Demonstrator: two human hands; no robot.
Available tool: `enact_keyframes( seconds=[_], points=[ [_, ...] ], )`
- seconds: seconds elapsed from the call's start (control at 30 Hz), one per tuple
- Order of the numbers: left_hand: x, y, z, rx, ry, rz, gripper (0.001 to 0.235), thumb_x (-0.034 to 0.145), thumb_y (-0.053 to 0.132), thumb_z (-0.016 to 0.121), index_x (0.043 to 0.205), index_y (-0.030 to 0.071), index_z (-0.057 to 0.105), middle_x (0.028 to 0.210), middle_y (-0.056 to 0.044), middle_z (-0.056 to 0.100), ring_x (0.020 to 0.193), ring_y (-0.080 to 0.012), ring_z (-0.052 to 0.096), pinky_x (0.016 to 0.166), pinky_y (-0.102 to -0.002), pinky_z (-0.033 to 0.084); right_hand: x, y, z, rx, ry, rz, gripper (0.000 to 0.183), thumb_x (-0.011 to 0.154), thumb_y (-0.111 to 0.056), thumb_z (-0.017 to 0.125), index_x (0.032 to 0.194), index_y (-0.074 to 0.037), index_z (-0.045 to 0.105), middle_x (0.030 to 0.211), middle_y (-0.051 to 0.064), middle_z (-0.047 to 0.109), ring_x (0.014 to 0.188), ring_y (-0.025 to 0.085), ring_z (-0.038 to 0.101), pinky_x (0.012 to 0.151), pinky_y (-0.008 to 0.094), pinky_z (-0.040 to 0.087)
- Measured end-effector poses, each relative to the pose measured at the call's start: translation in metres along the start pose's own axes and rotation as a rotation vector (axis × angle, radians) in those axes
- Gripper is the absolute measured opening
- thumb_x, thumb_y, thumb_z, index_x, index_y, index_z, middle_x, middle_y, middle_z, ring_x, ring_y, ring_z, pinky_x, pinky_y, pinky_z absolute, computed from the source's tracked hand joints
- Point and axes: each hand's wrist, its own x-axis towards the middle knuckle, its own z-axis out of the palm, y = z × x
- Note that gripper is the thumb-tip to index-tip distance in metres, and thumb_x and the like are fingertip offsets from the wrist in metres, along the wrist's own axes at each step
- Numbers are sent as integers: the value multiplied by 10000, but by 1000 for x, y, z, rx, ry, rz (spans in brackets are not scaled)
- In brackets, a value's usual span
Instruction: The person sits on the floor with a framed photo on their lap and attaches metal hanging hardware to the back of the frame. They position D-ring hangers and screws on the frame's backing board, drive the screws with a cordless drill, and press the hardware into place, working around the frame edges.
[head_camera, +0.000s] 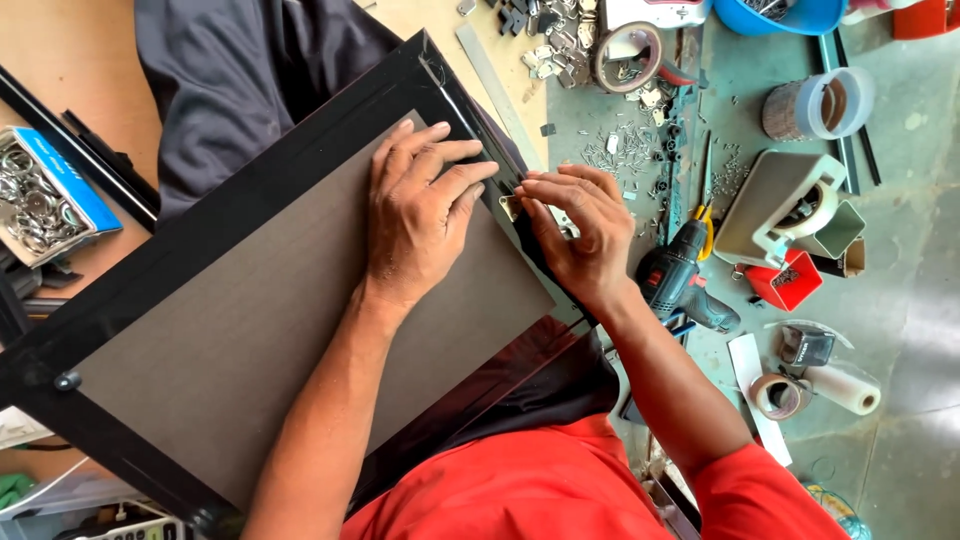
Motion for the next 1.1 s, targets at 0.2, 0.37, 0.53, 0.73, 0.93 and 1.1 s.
enact_keyframes(
  seconds=[0.2, 0.37, 0.53, 0.73, 0.93, 1.1],
  points=[
    [-3, -3, 3, 45, -9, 29, 214, 937, 105, 780, 1143, 161, 771, 1233, -11, 712, 1331, -259, 555, 1246, -517, 325, 4, -3, 2, -2, -31, -60, 209, 945, -12, 799, 1119, -69, 699, 1101, 50, 775, 1094, 206, 747, 1049, 416, 515],
    [2, 3, -1, 32, -29, 65, 213, 914, 142, 799, 1126, 155, 780, 1192, -13, 724, 1297, -251, 564, 1228, -529, 308, 4, -7, 1, -116, -19, -124, 269, 934, -19, 812, 1170, -90, 706, 1074, 45, 757, 1041, 189, 739, 1034, 423, 528],
    [-1, 9, 6, -59, -61, 80, 154, 881, 167, 819, 1022, 122, 778, 1052, 17, 750, 1233, -227, 620, 1210, -520, 325, 2, -14, -1, -216, 37, -209, 402, 896, -16, 822, 1264, -125, 704, 1086, 64, 702, 1012, 248, 690, 948, 405, 545],
    [-3, 11, 10, -66, -22, 80, 89, 898, 134, 819, 969, 108, 771, 950, 9, 748, 1161, -212, 672, 1204, -504, 349, -2, -14, -7, -213, 27, -201, 429, 886, -20, 809, 1284, -127, 689, 1118, 78, 680, 1006, 270, 675, 905, 403, 556],
    [0, 12, 10, -78, 7, 99, 102, 878, 130, 822, 961, 175, 784, 886, 19, 758, 1119, -204, 689, 1169, -497, 356, -70, 55, -31, -136, 77, 245, 324, 981, -54, 716, 1296, -82, 645, 1113, 110, 676, 951, 288, 716, 846, 386, 581],
    [6, 14, 12, -54, 6, 117, 103, 886, 124, 829, 961, 180, 786, 881, 20, 759, 1115, -200, 689, 1140, -492, 365, -199, 121, -20, -518, -301, 491, 260, 871, -225, 766, 1075, -107, 654, 908, 160, 672, 743, 363, 676, 653, 449, 543]
  ],
)
